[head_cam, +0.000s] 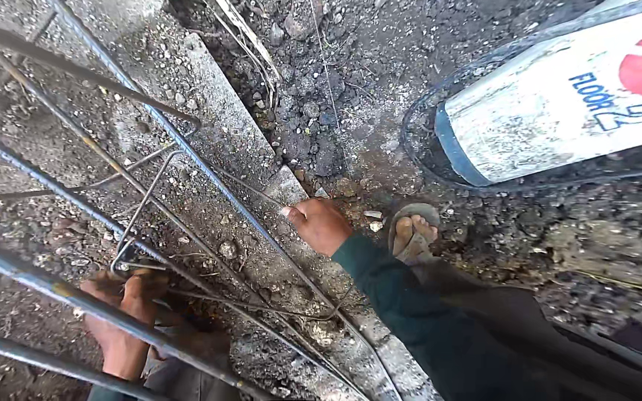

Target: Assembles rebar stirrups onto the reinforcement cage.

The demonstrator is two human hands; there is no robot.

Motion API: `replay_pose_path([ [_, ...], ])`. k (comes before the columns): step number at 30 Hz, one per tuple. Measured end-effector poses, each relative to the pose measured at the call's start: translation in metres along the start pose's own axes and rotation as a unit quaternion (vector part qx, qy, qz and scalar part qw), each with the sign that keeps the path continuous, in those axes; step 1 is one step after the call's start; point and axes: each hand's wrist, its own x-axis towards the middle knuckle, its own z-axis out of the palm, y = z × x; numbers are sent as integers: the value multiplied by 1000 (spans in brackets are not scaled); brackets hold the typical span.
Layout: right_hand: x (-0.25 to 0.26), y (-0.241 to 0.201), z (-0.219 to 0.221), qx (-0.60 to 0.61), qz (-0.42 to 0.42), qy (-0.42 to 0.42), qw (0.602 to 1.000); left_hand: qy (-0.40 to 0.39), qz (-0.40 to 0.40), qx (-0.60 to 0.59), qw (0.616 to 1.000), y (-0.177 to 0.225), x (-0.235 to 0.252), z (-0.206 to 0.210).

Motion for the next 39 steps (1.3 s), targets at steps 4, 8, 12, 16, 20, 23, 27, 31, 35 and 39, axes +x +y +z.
replay_pose_path([
  [4, 0, -1, -2, 25, 26, 0, 999, -44, -30, -77, 996, 6, -3, 8],
  [8, -4, -1, 7, 67, 57, 46, 995, -59, -79, -71, 993, 9, 7, 12],
  [12, -11, -12, 20, 45, 92, 70, 992, -63, -127, -79, 987, 24, 1, 13],
  [16, -9, -23, 32, 19, 86, 31, 996, -27, -195, -136, 971, 24, -1, 3],
  [20, -16, -31, 28, -6, 85, -58, 995, -26, -205, -161, 965, 10, -2, -14],
  [23, -19, -25, 33, 13, 63, -65, 996, -35, -180, -125, 975, -5, -2, -19],
  [27, -38, -21, 28, 7, 82, -64, 995, -53, -209, -109, 970, 14, -14, -25],
  [31, -63, -26, 13, -25, 128, -81, 988, -75, -257, -58, 962, 14, -11, -36],
  [35, -87, -45, -7, -52, 148, -95, 983, -94, -262, 12, 961, 10, -17, -48],
  [39, -77, -60, -20, -71, 141, -78, 984, -118, -221, 36, 967, 12, -12, -42],
])
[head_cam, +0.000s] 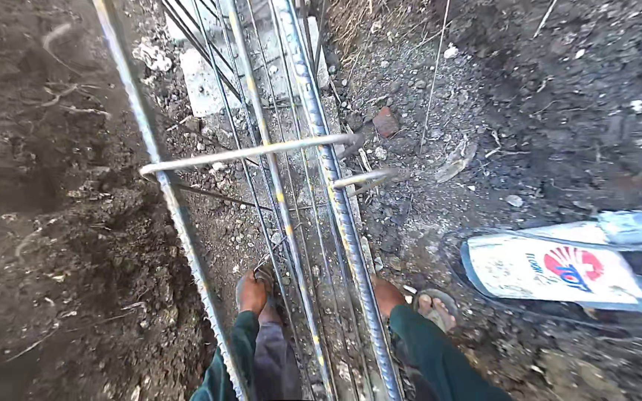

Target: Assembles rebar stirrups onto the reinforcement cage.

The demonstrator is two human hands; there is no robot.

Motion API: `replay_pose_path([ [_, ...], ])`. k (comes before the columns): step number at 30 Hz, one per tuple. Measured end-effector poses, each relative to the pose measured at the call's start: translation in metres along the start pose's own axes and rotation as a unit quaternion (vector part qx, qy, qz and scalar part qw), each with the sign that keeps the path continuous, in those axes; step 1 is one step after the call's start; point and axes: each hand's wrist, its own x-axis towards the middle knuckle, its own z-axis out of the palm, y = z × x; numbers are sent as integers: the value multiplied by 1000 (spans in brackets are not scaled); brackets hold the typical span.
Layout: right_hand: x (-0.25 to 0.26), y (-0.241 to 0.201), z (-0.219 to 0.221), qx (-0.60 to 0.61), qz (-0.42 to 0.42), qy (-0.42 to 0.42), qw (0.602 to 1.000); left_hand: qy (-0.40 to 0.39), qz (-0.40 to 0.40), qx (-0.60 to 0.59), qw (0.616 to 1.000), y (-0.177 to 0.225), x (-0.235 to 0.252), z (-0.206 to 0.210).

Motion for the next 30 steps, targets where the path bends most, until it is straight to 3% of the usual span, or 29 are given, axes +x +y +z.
replay_pose_path([
  [7, 59, -14, 10, -43, -15, 59, 997, -62, 71, -105, 990, 32, -6, 32],
  [14, 79, -3, -5, -49, 2, 52, 997, -17, 136, 66, 988, 66, -10, 46],
  [19, 73, 40, -25, -5, 87, 127, 988, -75, 175, 114, 975, 72, 1, 41],
  [24, 55, 103, -26, 103, 58, 174, 978, -72, 135, 67, 986, 45, -4, 41],
  [27, 43, 131, -7, 310, -27, 188, 932, -106, 68, 7, 992, 43, -14, 50],
  [30, 9, 127, 5, 545, -77, 173, 817, -98, 33, -45, 994, 43, -18, 56],
])
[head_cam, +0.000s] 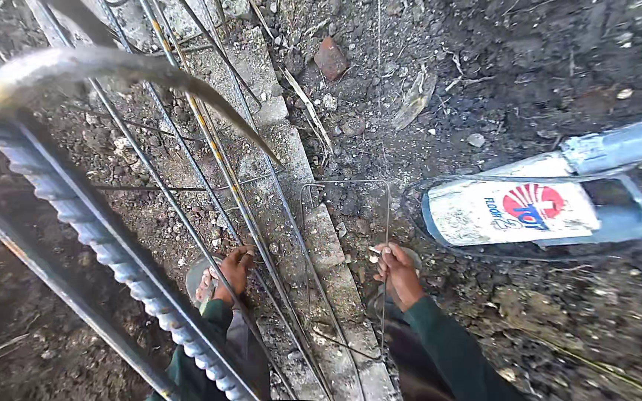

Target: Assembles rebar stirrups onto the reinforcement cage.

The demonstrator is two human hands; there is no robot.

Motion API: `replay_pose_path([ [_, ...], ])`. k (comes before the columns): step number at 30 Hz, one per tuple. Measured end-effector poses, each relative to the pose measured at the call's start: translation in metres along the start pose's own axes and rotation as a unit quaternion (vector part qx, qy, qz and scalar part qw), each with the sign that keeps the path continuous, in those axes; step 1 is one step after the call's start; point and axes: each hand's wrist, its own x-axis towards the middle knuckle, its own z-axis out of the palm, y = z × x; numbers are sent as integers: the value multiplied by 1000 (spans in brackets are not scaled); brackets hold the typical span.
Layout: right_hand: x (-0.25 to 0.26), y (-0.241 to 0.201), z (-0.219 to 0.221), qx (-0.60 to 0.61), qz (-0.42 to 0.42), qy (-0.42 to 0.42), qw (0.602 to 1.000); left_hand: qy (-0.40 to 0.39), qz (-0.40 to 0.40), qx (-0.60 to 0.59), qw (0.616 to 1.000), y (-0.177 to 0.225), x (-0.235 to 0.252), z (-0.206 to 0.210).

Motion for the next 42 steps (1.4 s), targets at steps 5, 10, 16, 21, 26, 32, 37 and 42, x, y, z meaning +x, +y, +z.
replay_pose_path([
  [5, -26, -9, 28, 104, 19, 30, 994, 34, -35, -25, 999, -19, -5, 4],
  [10, 8, -13, 36, 68, 24, 24, 997, -135, -67, -207, 967, -7, -3, 16],
  [16, 48, -14, 37, 1, 29, -24, 999, -172, 49, -198, 964, 4, 37, 29],
  [21, 70, -7, 50, -129, -58, 9, 990, -173, 73, -118, 975, 3, 54, 38],
  [26, 73, -2, 61, -211, -94, 54, 972, -177, 52, -152, 971, 22, 55, 43],
  [32, 76, -6, 65, -259, -50, 74, 962, -112, 68, -178, 975, 24, 38, 42],
  [37, 91, -15, 64, -295, -73, 63, 951, -108, 72, -193, 973, 9, 32, 33],
  [42, 95, -16, 62, -287, -73, 58, 953, -112, 72, -204, 970, 0, 15, 25],
])
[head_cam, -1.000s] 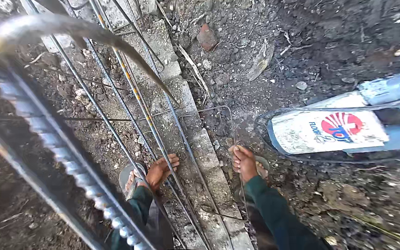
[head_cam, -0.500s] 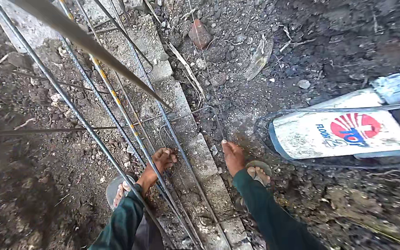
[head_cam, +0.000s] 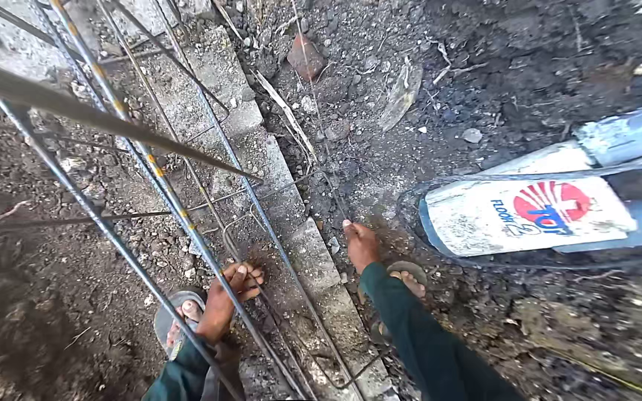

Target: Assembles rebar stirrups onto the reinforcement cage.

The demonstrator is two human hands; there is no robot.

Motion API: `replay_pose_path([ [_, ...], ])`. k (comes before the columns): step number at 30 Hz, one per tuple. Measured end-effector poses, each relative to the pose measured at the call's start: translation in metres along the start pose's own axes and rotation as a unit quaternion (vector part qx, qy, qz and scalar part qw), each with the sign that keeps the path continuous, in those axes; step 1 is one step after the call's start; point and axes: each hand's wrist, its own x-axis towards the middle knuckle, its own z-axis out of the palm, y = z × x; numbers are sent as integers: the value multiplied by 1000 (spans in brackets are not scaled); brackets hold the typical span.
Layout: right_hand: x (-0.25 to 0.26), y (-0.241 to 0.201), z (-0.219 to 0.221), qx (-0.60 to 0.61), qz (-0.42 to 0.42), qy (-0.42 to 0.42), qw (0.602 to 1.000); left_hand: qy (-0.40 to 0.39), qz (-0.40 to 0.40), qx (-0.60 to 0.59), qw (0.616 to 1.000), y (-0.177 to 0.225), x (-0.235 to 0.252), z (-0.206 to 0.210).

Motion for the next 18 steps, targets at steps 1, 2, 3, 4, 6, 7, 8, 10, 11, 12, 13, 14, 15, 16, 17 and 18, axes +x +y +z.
replay_pose_path([
  [1, 2, -1, 1, -4, 5, -4, 1000, -7, 1, -5, 1000, -1, -4, -3],
  [2, 3, 0, 2, -8, 10, -8, 1000, -19, 0, -11, 1000, 0, -6, -5],
  [3, 3, 3, 5, -8, 16, -10, 1000, -32, -2, -18, 999, 2, -9, -5],
  [4, 4, 7, 8, -4, 21, -10, 1000, -48, -6, -20, 999, 7, -8, -4],
  [6, 6, 8, 11, 5, 26, -6, 1000, -66, -13, -12, 998, 15, 2, 2],
  [7, 8, 8, 12, 5, 26, -1, 1000, -64, -18, -14, 998, 15, 8, 4],
  [8, 11, 7, 11, 3, 23, 6, 1000, -61, -24, -20, 998, 13, 14, 5],
  [10, 17, 5, 8, -11, 11, 24, 1000, -61, -34, -32, 997, 10, 19, 6],
  [11, 18, 3, 7, -18, 10, 33, 999, -59, -38, -35, 997, 11, 18, 7],
  [12, 18, 2, 8, -25, 14, 43, 999, -54, -40, -37, 997, 11, 16, 9],
  [13, 16, 1, 9, -34, 17, 55, 998, -44, -44, -39, 997, 12, 15, 11],
  [14, 13, 1, 10, -40, 20, 69, 997, -33, -45, -41, 998, 11, 15, 12],
  [15, 9, -1, 12, -41, 23, 79, 996, -22, -42, -40, 998, 10, 17, 12],
  [16, 4, -3, 13, -40, 27, 86, 995, -14, -37, -35, 999, 10, 19, 11],
  [17, -3, -5, 15, -33, 30, 95, 994, -6, -31, -29, 999, 9, 22, 10],
  [18, -11, -7, 16, -19, 29, 106, 994, 3, -26, -20, 999, 8, 25, 10],
])
